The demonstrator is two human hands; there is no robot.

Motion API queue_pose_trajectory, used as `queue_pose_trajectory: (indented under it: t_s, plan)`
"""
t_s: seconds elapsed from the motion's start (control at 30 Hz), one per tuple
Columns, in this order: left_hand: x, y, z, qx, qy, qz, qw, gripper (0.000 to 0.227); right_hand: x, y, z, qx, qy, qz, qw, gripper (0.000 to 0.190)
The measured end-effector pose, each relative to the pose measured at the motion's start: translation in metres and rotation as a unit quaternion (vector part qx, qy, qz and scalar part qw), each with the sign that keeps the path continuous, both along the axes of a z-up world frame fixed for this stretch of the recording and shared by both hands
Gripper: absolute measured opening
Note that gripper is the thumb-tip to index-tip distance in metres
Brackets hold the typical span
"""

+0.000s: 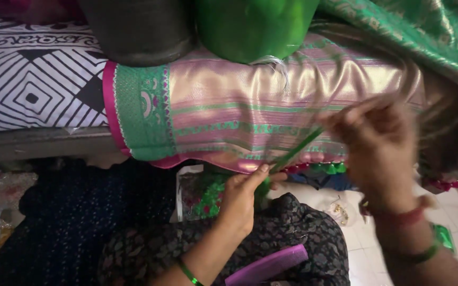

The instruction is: Attaching decorative tassels and ribbon to the edge of a sari cloth.

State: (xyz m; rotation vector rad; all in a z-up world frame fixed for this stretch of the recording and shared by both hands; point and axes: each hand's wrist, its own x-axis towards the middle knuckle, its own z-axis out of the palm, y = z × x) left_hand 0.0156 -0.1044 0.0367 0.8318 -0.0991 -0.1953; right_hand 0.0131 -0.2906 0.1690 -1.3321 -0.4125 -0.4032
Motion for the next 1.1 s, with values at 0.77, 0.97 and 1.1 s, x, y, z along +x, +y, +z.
queue_pose_trajectory:
  t_s: [0.77,0.97,1.1]
  plan:
    - [-0.002,-0.002,-0.045,0.434,-0.404,0.29,0.751,0.012,-0.136,-0.006,-0.222,0.196,0.455,-0.092,0.863,0.035]
    - [-0.005,-0.014,-0.063,0.141,-0.021,0.037,0.989,0.02,-0.091,0.025,-0.251,-0.012,0.285,0.058,0.957,0.044]
    - [-0.012,-0.009,-0.067,0.219,-0.055,0.074,0.971,0.02,-0.032,0.038,-0.201,-0.028,0.158,-0.021,0.987,0.037]
